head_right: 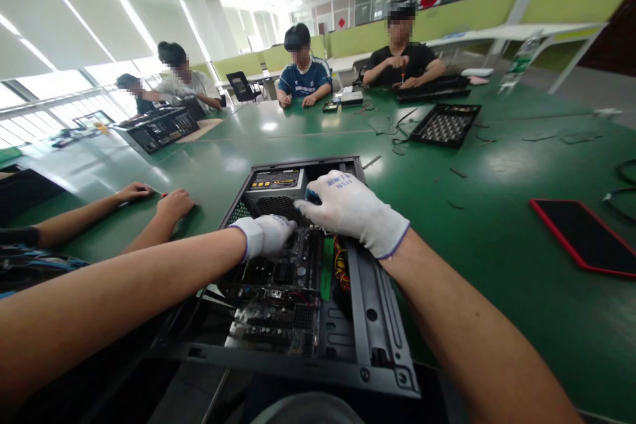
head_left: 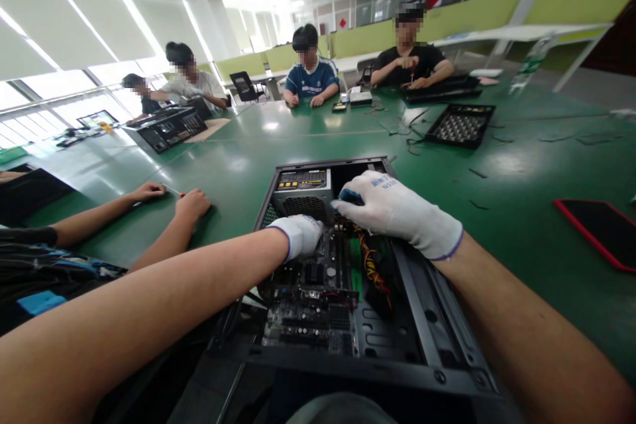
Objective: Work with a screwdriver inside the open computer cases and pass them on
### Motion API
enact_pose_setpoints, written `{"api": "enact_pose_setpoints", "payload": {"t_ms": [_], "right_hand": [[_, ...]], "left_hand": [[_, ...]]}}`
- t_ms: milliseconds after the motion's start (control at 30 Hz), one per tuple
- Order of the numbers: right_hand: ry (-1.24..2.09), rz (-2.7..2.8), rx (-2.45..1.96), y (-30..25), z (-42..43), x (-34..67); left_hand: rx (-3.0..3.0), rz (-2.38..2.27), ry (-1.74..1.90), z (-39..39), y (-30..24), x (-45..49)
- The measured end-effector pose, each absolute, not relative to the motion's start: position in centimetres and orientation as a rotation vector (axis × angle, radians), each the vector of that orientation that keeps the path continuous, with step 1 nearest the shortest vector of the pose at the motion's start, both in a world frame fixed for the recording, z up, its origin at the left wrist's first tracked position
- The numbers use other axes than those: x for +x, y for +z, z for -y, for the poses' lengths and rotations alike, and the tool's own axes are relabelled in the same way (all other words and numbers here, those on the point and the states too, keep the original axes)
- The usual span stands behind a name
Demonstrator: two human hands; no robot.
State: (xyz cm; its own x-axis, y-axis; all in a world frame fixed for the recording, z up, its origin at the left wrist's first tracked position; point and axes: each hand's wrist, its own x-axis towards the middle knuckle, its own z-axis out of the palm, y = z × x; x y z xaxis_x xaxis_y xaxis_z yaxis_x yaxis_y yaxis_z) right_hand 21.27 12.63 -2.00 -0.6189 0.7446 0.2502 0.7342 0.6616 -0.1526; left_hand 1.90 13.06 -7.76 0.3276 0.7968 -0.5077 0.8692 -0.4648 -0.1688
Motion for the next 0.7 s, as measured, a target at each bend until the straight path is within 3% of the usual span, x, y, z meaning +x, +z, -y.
{"api": "enact_pose_setpoints", "payload": {"t_ms": [700], "right_hand": [[0.115,2.610,-1.086,-2.3,-12.6,21.5]], "left_hand": [[2.503,-1.431,-0.651,-14.1,-9.0,1.6]]}}
